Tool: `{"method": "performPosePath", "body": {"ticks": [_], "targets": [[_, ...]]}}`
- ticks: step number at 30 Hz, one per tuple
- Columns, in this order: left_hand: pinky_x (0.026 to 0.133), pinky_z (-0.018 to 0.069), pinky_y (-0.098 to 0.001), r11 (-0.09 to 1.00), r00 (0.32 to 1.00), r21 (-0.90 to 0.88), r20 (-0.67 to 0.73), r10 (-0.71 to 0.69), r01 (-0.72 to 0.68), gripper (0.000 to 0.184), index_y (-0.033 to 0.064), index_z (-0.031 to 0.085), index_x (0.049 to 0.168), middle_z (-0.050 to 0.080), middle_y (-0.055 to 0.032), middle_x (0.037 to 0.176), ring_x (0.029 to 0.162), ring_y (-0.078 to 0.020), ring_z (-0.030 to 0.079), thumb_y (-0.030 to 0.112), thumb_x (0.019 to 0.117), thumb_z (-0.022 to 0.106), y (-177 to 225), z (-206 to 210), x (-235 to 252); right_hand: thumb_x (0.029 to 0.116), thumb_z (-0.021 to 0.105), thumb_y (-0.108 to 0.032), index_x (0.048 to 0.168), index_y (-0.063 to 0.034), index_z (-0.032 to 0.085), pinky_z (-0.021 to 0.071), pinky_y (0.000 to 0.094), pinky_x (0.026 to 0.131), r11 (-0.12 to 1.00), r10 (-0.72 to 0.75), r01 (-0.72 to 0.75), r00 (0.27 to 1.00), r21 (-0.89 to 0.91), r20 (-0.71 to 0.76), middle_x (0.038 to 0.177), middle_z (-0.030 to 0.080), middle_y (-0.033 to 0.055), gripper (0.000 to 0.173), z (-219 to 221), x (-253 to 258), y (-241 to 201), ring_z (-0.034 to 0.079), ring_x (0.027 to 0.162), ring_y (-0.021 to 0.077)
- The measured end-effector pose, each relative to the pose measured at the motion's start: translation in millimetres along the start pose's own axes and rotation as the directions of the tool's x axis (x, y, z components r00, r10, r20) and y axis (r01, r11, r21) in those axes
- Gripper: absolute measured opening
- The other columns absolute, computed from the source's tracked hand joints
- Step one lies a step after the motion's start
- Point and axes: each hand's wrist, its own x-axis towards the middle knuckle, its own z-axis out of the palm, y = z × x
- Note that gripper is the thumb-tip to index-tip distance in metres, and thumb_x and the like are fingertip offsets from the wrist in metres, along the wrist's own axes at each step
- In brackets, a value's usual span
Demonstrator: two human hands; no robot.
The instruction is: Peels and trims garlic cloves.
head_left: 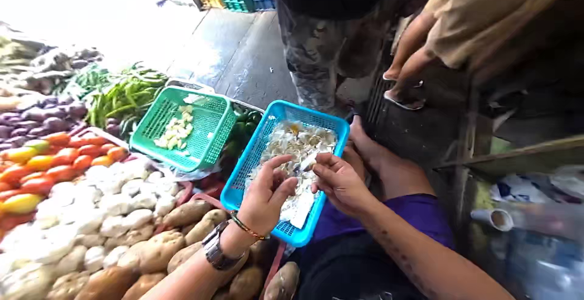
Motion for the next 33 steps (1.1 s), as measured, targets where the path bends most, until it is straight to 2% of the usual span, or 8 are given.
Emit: {"method": "performPosePath", "body": {"ticks": [3, 6, 11, 18, 20, 25, 29, 33], "targets": [[0.071, 0.0584, -0.0245, 0.998, 0.998, 0.039, 0.038, 0.049, -0.051, 0.047, 0.0089, 0.049, 0.145, 0.07, 0.0009, 0.094, 0.076, -0.0052, 0.066, 0.025, 0.103, 0.061, 1.0, -1.2, -1.9, 0.1005, 0.061, -0.005, 0.112, -0.0038, 0.066, 0.0544, 0.0221, 0.059, 0.999, -0.018, 0.017, 0.999, 0.04, 0.028, 0.096, 0.073, 0.0052, 0.013, 1.1, 1.6, 5.0, 0.059, 0.06, 0.0051], [0.071, 0.0566, -0.022, 0.991, 0.997, 0.111, 0.038, 0.074, -0.078, 0.044, 0.0099, 0.055, 0.144, 0.072, -0.0006, 0.099, 0.077, -0.0035, 0.065, 0.028, 0.1041, 0.06, -1.3, -5.4, -2.6, 0.1, 0.062, -0.005, 0.112, -0.002, 0.069, 0.0544, 0.0228, 0.06, 0.999, -0.03, 0.028, 0.997, 0.031, 0.068, 0.094, 0.072, 0.007, 0.014, 2.4, 7.1, 11.5, 0.06, 0.061, 0.006], [0.076, 0.057, -0.0203, 0.99, 0.996, 0.106, 0.009, 0.092, -0.092, 0.037, 0.009, 0.062, 0.138, 0.073, 0.0011, 0.098, 0.081, -0.0023, 0.067, 0.022, 0.1044, 0.059, -0.5, -5.2, -0.6, 0.0995, 0.063, -0.005, 0.104, -0.004, 0.069, 0.0552, 0.0221, 0.06, 0.998, -0.061, 0.06, 0.996, 0.012, 0.072, 0.084, 0.07, 0.0028, 0.008, 4.2, 5.8, 16.7, 0.06, 0.06, 0.0054], [0.075, 0.056, -0.0171, 0.997, 0.999, 0.068, 0.002, 0.046, -0.046, 0.032, 0.0102, 0.065, 0.134, 0.074, 0.0037, 0.097, 0.081, -0.0001, 0.067, 0.02, 0.1031, 0.061, 0.8, -2.7, 0.4, 0.099, 0.064, -0.006, 0.106, -0.0039, 0.07, 0.0536, 0.0199, 0.059, 0.993, -0.108, 0.11, 0.992, -0.04, 0.067, 0.092, 0.072, 0.0035, 0.009, -0.9, 5.1, 17.6, 0.06, 0.062, 0.004], [0.073, 0.0557, -0.0165, 1.0, 1.0, 0.017, 0.007, 0.017, -0.017, 0.032, 0.01, 0.066, 0.133, 0.074, 0.0045, 0.095, 0.079, 0.0001, 0.067, 0.017, 0.1022, 0.062, 2.9, -1.3, 1.1, 0.0989, 0.064, -0.006, 0.105, -0.0034, 0.07, 0.0523, 0.0186, 0.059, 0.99, -0.12, 0.125, 0.991, -0.067, 0.066, 0.093, 0.072, 0.0037, 0.009, -1.9, 4.2, 16.7, 0.06, 0.063, 0.003], [0.06, 0.0509, -0.0172, 0.975, 0.998, -0.223, 0.055, -0.002, 0.014, 0.03, 0.0044, 0.063, 0.131, 0.07, 0.0019, 0.085, 0.067, -0.0023, 0.061, 0.013, 0.1016, 0.062, 3.9, -3.1, 2.7, 0.0991, 0.065, -0.007, 0.106, -0.0013, 0.072, 0.0524, 0.0176, 0.061, 0.966, -0.205, 0.217, 0.974, -0.138, 0.098, 0.093, 0.073, 0.0044, 0.011, -1.1, 2.7, 14.0, 0.061, 0.066, 0.0027], [0.057, 0.0491, -0.0163, 0.97, 0.998, -0.238, 0.065, -0.027, 0.042, 0.028, 0.0047, 0.063, 0.128, 0.067, 0.004, 0.08, 0.064, -0.0015, 0.059, 0.013, 0.1018, 0.062, 3.3, -0.8, 3.9, 0.0985, 0.067, -0.01, 0.104, -0.0029, 0.072, 0.051, 0.0162, 0.06, 0.924, -0.25, 0.263, 0.965, -0.276, 0.083, 0.09, 0.072, 0.0008, 0.011, -2.0, 1.4, 11.9, 0.06, 0.065, 0.0009], [0.057, 0.0486, -0.0167, 0.968, 1.0, -0.252, 0.021, -0.019, 0.023, 0.027, 0.0025, 0.063, 0.127, 0.066, 0.0035, 0.08, 0.063, -0.0016, 0.058, 0.012, 0.102, 0.061, 2.0, 5.1, 3.6, 0.0984, 0.067, -0.011, 0.105, -0.0029, 0.072, 0.0521, 0.0169, 0.061, 0.907, -0.265, 0.275, 0.961, -0.32, 0.076, 0.092, 0.072, 0.0006, 0.011, -2.9, 1.4, 12.7, 0.061, 0.067, 0.0019]]}}
